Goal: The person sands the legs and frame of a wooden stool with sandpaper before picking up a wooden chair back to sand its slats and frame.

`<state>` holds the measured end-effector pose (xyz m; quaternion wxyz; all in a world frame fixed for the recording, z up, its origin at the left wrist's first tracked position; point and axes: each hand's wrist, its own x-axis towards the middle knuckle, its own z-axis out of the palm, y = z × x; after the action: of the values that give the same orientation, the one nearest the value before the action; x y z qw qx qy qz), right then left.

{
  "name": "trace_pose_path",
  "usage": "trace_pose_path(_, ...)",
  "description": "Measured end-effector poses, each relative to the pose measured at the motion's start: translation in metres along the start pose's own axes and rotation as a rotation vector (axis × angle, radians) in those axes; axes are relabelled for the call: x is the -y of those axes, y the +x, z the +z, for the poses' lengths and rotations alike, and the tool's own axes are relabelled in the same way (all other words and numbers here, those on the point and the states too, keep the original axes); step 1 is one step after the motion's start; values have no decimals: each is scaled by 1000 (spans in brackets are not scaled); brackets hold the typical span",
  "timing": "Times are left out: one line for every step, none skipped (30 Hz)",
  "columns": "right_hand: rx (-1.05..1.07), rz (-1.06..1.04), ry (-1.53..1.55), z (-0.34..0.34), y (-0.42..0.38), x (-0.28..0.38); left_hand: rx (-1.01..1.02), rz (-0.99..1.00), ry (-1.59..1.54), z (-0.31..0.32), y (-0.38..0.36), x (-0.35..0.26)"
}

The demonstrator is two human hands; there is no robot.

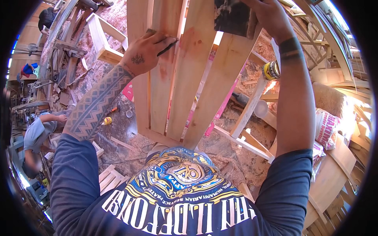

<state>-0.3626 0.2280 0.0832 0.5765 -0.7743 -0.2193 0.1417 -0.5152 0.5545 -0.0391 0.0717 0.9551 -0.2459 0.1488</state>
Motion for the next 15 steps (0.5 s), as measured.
trace_pose_path(21,13,6,2,-4,5,6,13,-9,1,-5,0)
trace_pose_path(10,1,15,3,-5,7,12,26,-17,3,-12,-2)
trace_pose_path(-2,-11,25,3,-6,8,18,39,-25,5,-18,-5)
trace_pose_path(-12,-23,36,5,-6,7,32,36,-3,9,-26,-8)
trace_pose_path(-25,-64,19,5,-5,3,46,33,19,15,-36,-11)
trace_pose_path(-38,-107,1,3,-1,-3,61,30,43,19,-43,-15)
trace_pose_path(-52,-149,-15,1,2,-8,52,24,42,22,-50,-18)
trace_pose_path(-74,-154,-24,0,4,-12,43,17,40,25,-56,-21)
trace_pose_path(-95,-161,-33,-1,7,-14,31,10,40,28,-60,-23)
trace_pose_path(-116,-169,-45,7,6,-6,31,15,53,31,-65,-24)
trace_pose_path(-122,-67,-3,12,-7,8,31,19,64,35,-70,-25)
trace_pose_path(-96,-68,6,11,-5,8,32,23,74,38,-75,-27)
trace_pose_path(-74,-72,14,6,-3,6,20,12,71,42,-78,-30)
trace_pose_path(-53,-75,25,3,-2,4,10,3,68,45,-81,-33)
trace_pose_path(-58,-73,43,5,-5,4,1,-4,64,44,-86,-35)
